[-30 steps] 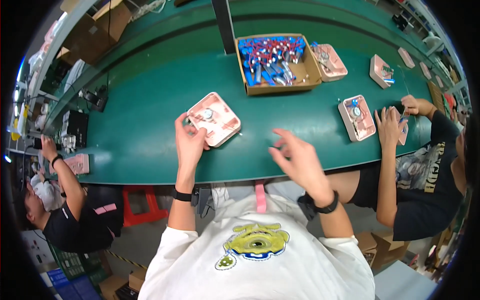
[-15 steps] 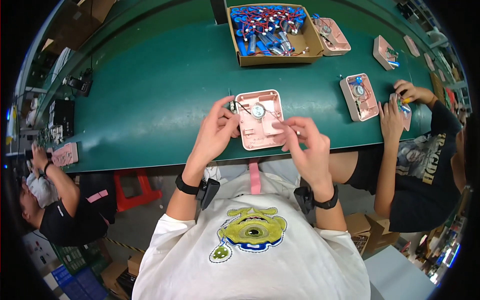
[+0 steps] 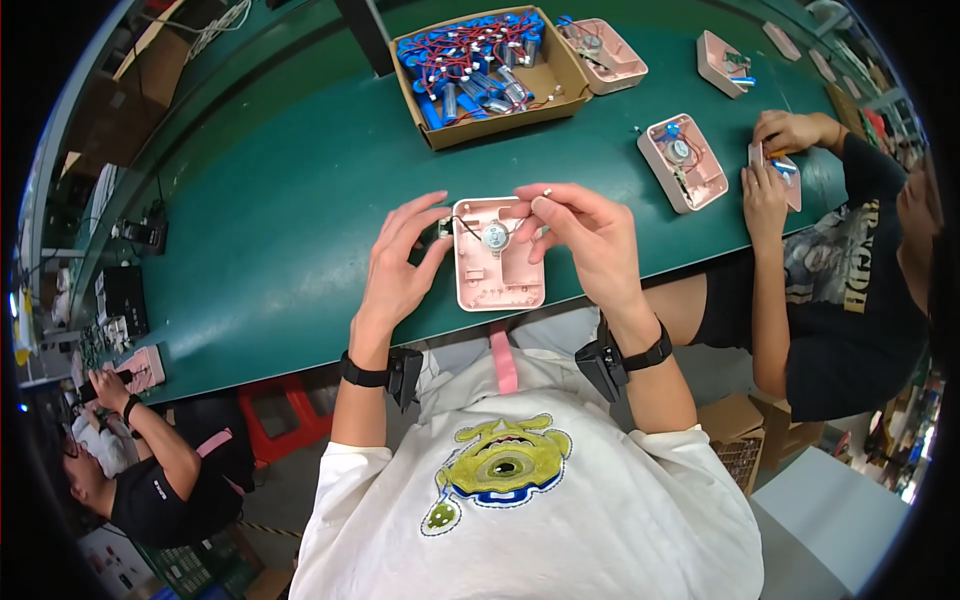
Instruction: The person picks up a battery from a box, places it into a pink plastic housing, and connects the battery wire to a circuit board. This process is repeated for several housings before they are set aside on the assembly line.
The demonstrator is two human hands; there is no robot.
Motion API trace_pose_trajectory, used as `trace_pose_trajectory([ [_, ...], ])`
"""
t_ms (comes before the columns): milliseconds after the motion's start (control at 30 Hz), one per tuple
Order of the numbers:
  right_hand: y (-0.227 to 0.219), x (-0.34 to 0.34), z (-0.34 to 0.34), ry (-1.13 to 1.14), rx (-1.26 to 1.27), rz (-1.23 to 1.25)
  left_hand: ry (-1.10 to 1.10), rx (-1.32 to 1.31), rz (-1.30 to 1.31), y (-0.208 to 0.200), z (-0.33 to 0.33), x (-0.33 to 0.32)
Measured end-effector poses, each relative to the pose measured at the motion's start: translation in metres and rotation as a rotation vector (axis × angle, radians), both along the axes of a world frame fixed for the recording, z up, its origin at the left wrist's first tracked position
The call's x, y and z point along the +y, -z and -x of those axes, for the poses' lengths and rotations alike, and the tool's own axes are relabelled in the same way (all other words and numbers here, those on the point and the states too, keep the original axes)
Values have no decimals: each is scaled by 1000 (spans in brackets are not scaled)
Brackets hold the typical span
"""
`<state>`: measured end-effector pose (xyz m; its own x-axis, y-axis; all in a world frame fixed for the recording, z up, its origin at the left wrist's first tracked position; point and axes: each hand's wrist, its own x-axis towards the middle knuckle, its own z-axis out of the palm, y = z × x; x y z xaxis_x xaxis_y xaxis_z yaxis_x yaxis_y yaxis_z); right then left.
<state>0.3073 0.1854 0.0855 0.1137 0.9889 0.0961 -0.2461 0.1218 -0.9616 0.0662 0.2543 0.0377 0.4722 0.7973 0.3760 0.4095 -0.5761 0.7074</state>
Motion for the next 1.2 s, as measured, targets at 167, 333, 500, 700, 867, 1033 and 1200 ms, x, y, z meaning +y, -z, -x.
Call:
trace_pose_trajectory([
  [167, -1, 1, -1, -73, 122, 60, 58, 29, -204, 0, -5, -1],
  [333, 3, 0, -2, -104, 116, 97, -39, 59, -113, 2, -10, -9],
  [500, 4, -2, 0, -74, 131, 91, -88, -43, 22, 4, -14, -16],
  [700, 6, -4, -3, 45, 128, 109, -128, -115, 110, 8, -16, -22],
  [867, 12, -5, -11, 26, 122, 128, -158, -195, 221, 13, -13, -26],
  [1033, 9, -5, -7, 12, 44, 171, -202, -223, 281, 10, -15, -28],
  [1200, 5, 0, 10, 41, -427, 32, -228, -293, 328, 12, -20, -33],
])
